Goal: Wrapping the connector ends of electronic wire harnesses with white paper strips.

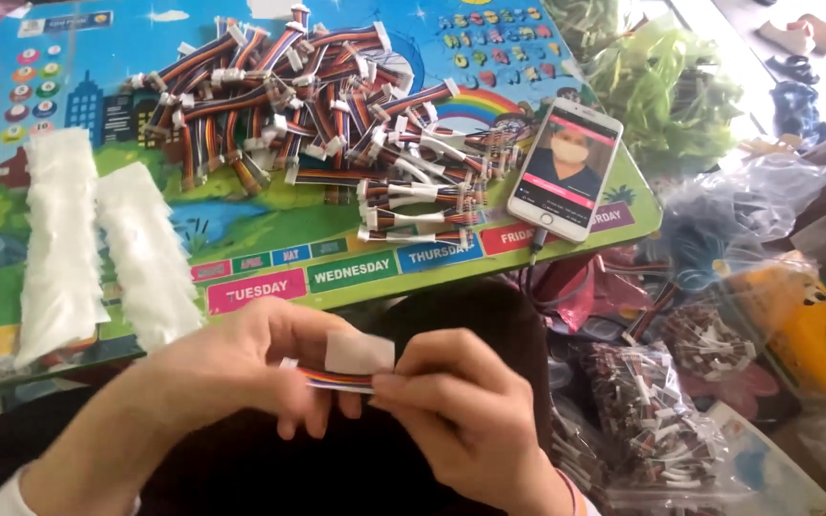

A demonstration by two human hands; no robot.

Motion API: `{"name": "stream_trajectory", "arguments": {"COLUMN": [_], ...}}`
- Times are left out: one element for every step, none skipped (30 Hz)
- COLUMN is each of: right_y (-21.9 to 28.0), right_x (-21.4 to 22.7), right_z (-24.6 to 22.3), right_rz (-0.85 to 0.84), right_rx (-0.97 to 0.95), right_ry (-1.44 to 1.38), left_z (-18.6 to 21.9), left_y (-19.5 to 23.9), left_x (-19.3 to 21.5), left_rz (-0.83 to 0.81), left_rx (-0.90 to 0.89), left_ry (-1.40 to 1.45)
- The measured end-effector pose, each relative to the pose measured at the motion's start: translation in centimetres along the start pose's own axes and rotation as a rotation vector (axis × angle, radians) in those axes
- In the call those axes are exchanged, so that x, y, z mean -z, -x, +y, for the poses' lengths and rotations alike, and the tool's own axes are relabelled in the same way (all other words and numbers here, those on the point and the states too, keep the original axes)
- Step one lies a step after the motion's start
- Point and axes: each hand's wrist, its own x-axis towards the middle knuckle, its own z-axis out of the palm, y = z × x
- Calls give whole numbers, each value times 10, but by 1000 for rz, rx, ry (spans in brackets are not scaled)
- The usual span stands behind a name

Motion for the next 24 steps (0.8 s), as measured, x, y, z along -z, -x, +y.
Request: {"name": "stream_trajectory", "arguments": {"right_y": [1,1,0,-1,-1,-2,-2,-2,-2,0,1,1,1,1,-5,-10,-16,-14,-14,-14,-14,-12,-11,-12], "right_x": [-1,-1,0,0,1,1,0,-1,-2,-3,-4,-4,-3,-3,1,5,8,7,6,5,4,3,3,2], "right_z": [-1,-2,-3,-3,-4,-3,-2,-1,1,3,4,6,7,8,8,7,6,7,8,9,10,11,12,12], "right_rz": [-27,-53,-56,-66,-76,-77,-61,-47,-51,-35,-20,-27,-73,-119,-127,-238,-350,-356,-303,-249,-254,-214,-172,-176], "right_rx": [22,47,49,52,54,53,35,15,12,-83,-180,-184,-315,-447,-451,-515,-576,-579,-537,-490,-488,-553,-618,-622], "right_ry": [19,40,39,44,49,46,29,13,9,-96,-201,-209,-333,-456,-464,-464,-465,-470,-460,-445,-447,-499,-550,-552], "left_z": [7,15,19,23,27,28,29,29,28,27,25,23,21,19,19,18,17,16,15,15,16,16,16,13], "left_y": [3,5,6,6,7,10,13,16,18,22,26,26,27,27,28,29,30,31,31,31,31,31,32,31], "left_x": [-4,-8,-11,-14,-17,-21,-24,-27,-30,-33,-36,-35,-35,-36,-33,-32,-30,-29,-27,-25,-24,-22,-21,-20], "left_rz": [51,102,104,165,226,228,249,270,273,276,279,286,285,280,287,262,239,244,249,253,259,255,252,255], "left_rx": [66,128,126,146,166,169,102,35,39,-196,-433,-424,-543,-661,-651,-609,-568,-561,-503,-452,-452,-472,-492,-487], "left_ry": [-30,-61,-60,-168,-276,-275,-453,-626,-623,-732,-837,-835,-955,-1075,-1073,-1036,-999,-998,-881,-766,-766,-797,-828,-825]}}
